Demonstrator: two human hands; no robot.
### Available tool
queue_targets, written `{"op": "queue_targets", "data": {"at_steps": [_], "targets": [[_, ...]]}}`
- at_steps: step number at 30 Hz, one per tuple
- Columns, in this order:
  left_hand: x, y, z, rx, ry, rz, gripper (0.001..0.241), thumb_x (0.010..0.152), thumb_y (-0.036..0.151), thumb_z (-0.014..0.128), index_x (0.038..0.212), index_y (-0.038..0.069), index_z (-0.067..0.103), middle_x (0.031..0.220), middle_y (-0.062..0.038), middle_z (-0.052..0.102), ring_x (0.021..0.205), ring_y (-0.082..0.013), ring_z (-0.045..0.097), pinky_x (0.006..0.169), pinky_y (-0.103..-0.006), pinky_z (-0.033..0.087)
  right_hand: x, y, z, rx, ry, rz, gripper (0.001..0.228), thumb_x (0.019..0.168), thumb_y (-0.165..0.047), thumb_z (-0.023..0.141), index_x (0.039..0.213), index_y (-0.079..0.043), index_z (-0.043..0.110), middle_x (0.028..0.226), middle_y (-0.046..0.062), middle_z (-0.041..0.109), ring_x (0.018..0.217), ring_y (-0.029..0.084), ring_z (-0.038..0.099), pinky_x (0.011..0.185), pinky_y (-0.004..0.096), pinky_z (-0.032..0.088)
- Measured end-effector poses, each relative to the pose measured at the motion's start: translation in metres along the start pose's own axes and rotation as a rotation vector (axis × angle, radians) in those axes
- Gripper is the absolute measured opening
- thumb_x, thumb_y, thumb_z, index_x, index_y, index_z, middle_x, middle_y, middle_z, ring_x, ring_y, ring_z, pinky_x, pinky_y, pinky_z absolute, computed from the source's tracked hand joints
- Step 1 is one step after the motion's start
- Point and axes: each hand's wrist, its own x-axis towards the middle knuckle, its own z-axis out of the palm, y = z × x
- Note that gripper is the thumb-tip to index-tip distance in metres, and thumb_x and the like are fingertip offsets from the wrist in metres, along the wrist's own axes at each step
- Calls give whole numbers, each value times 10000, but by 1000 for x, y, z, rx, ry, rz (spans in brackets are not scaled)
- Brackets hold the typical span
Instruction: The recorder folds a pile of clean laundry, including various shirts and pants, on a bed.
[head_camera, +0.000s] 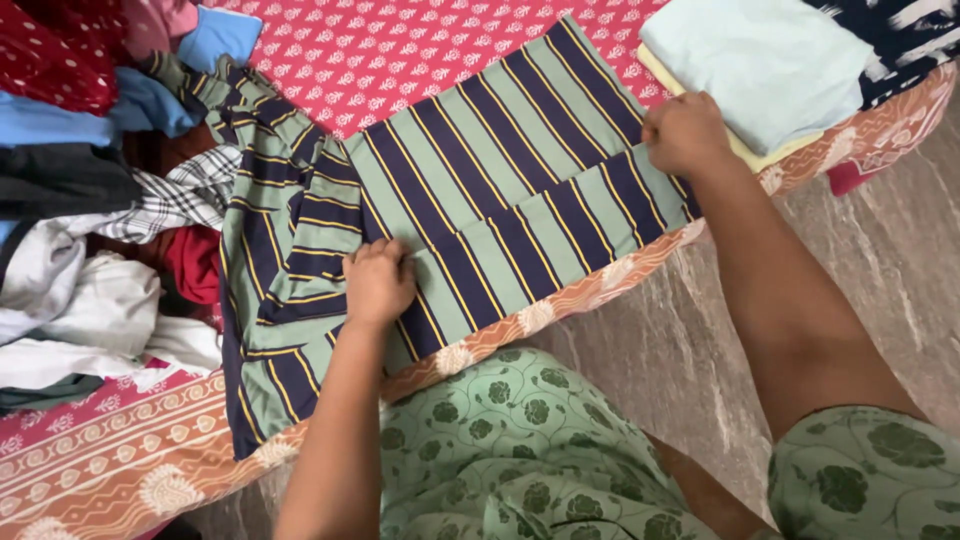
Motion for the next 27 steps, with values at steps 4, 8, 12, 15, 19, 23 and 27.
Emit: {"op": "queue_targets", "data": {"at_steps": [4,8,12,15,19,23,27], "targets": [[7,-7,-10,-110,7,23,149,856,132,641,992,115,701,968,-104,694,941,-345,664,841,-532,429,12,11,-8,43,-50,28,100,956,-170,642,980,-214,728,1006,92,738,1152,335,607,1205,606,315],[15,-5,-4,-13,6,-102,91,908,115,637,975,111,699,970,-123,686,920,-369,655,845,-491,445,22,-13,0,90,12,29,82,888,-149,668,947,-176,720,1022,70,733,1162,348,577,1169,684,214],[13,1,3,130,195,-71,225,844,48,624,1054,90,691,1061,-139,670,1011,-364,636,878,-481,463,15,-37,15,44,236,6,253,864,-157,694,1116,-164,694,1172,129,671,1234,373,546,1142,673,231],[3,28,-11,111,282,67,374,764,40,614,1131,60,684,1146,-154,651,1053,-371,602,905,-482,468,-5,-65,17,33,417,-9,432,835,-117,694,1265,-126,650,1297,171,614,1244,390,535,1104,629,281],[-23,59,16,-99,75,86,353,989,194,582,1321,83,631,1349,-152,605,1246,-349,564,1052,-469,436,-48,-135,58,178,355,-239,107,933,-206,642,1032,-186,607,1203,49,627,1220,262,619,1178,448,467],[-28,67,29,84,-10,129,640,974,429,552,1515,93,488,1547,-212,436,1424,-389,399,1169,-546,260,-87,-212,-5,198,174,-519,659,960,-438,549,1502,-90,412,1553,209,437,1415,355,407,1142,515,358],[-26,65,21,75,-149,-18,709,964,565,501,1571,215,394,1643,-175,309,1522,-360,251,1220,-549,135,-74,-172,-31,50,-156,-258,749,963,-553,517,1555,-122,358,1637,164,310,1485,337,302,1204,496,229]]}}
